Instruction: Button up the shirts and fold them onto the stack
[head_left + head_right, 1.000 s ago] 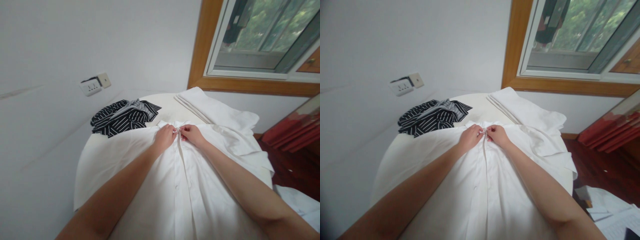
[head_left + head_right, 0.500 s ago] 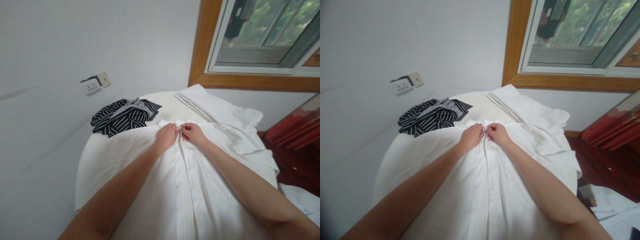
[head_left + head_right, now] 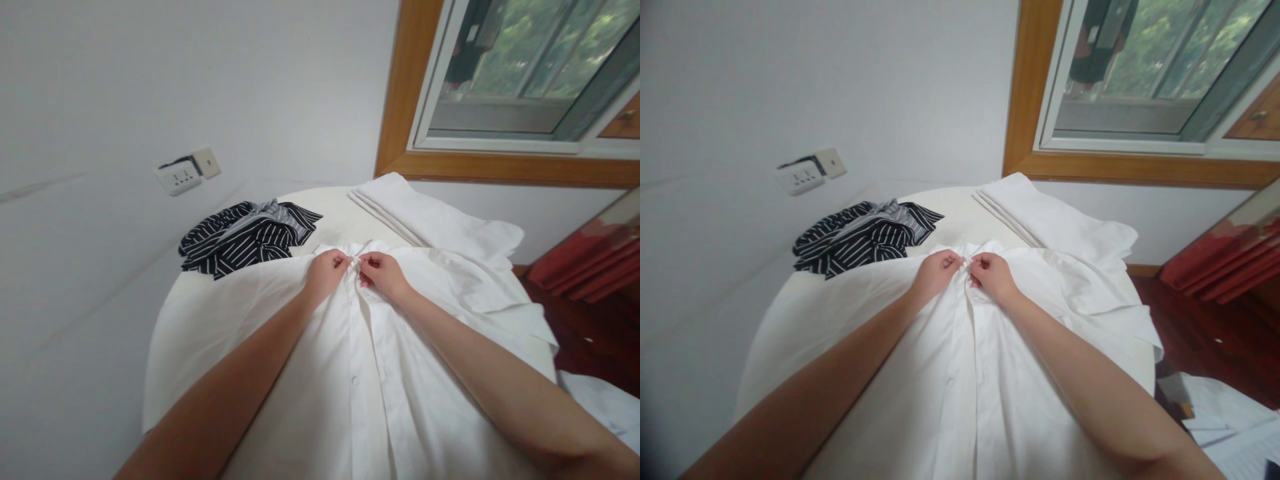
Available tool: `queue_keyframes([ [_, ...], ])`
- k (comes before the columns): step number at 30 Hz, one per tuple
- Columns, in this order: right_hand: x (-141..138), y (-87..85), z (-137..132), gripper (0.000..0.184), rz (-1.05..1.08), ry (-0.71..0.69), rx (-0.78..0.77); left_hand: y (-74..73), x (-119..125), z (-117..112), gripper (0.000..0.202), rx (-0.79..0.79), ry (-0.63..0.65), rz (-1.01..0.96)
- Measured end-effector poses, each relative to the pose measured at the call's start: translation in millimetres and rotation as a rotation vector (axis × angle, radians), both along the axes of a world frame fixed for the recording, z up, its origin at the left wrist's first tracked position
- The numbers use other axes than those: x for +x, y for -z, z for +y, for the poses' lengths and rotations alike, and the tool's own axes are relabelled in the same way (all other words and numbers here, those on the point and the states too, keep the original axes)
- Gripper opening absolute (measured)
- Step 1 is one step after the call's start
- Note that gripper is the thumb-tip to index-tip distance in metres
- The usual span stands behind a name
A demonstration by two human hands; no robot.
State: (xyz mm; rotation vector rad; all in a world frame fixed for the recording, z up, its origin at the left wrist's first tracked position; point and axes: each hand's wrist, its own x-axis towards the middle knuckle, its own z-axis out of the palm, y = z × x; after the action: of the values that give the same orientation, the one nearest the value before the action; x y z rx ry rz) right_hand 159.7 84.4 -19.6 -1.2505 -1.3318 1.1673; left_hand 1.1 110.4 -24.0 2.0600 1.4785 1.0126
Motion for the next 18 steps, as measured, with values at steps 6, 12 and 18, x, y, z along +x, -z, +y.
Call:
queue_keyframes([
  [6,0.1,0.9,-0.5,0.012,-0.036,0.014,0.040,3.4,-1.8,3.5,0.016,-0.017,0.043,-0.022],
  [12,-1.0,-2.0,-0.6,0.012,-0.035,0.021,0.017,5.4,-1.7,2.7,0.016,0.064,0.063,0.011],
  [18,-0.5,-2.3,0.8,0.015,0.023,0.015,-0.004,-1.0,-4.1,-3.8,0.009,0.163,0.087,0.112],
])
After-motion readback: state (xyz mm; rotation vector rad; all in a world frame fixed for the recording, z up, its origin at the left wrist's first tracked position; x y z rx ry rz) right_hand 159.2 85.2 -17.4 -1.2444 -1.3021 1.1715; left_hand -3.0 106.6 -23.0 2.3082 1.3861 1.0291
